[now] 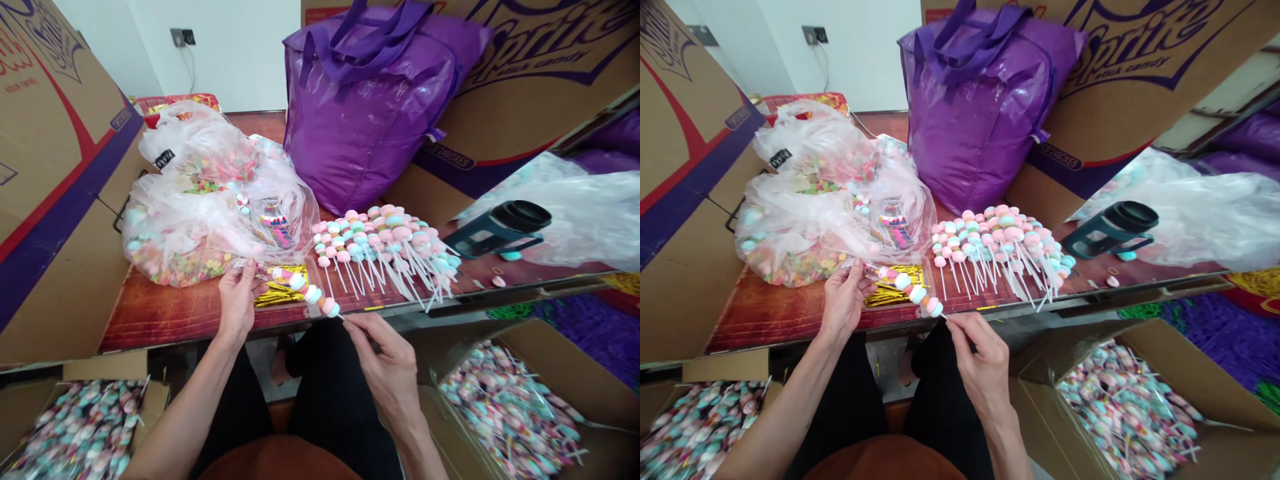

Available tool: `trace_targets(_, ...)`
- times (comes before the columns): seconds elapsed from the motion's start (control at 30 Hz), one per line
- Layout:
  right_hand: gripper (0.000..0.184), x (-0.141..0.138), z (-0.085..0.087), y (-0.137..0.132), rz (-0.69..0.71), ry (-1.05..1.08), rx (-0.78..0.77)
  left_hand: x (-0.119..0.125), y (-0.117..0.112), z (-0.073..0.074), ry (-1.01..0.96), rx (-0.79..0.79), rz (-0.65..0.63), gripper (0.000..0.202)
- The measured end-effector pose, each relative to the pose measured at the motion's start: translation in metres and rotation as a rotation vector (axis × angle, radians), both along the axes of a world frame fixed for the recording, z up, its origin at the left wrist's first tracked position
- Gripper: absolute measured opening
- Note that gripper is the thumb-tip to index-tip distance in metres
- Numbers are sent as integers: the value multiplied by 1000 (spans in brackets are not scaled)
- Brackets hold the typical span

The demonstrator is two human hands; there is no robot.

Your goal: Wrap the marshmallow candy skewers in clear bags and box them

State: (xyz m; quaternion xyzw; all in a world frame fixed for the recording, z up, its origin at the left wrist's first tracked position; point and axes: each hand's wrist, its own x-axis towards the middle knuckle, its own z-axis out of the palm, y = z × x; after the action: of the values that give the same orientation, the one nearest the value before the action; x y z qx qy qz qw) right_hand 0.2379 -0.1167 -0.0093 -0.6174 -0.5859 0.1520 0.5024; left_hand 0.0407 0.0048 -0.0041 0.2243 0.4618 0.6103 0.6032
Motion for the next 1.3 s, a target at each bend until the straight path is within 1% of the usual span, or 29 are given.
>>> trace_targets(0.1, 10, -1, 0, -2, 22, -26, 39, 1, 1, 1, -11, 13, 37, 49)
trace_targets(0.17, 9, -2, 0, -3, 9, -10, 22, 2, 2, 1, -10, 18, 37, 49)
trace_targets(0.3, 9, -5, -4, -6, -76, 106, -43, 1, 2, 0, 0, 19, 18, 46)
trace_targets(0.4, 9, -7, -7, -7, -103, 186, -61, 0, 2, 1, 9, 13, 17, 47)
trace_targets(0.57, 8, -11, -8, -8, -174, 261, 4, 1, 2, 4, -13, -19, 39, 50)
trace_targets(0.63, 7, -14, -8, -9, -170, 270, 31, 3, 3, 6, -23, -36, 52, 49)
trace_targets(0.73, 7, -18, -8, -12, -136, 244, 53, 4, 3, 7, -23, -49, 61, 48)
trace_targets(0.83, 9, -20, -8, -13, -108, 157, 83, 5, 2, 7, -17, -39, 60, 48)
trace_targets(0.97, 17, -16, -5, -11, -62, -28, 160, 5, 1, 4, 15, 25, 36, 49)
trace_targets(1.07, 19, -14, -2, -9, -58, -109, 195, 6, 0, 0, 77, 88, 20, 47)
trace_targets(1.13, 18, -15, -1, -9, -48, -79, 172, 8, -1, -3, 105, 123, -14, 43)
trace_targets(1.2, 14, -19, -3, -9, -59, 27, 102, 11, -3, -5, 105, 136, -35, 40)
trace_targets(1.3, 9, -24, -9, -8, -100, 171, -8, 15, -7, -6, 99, 131, -18, 40)
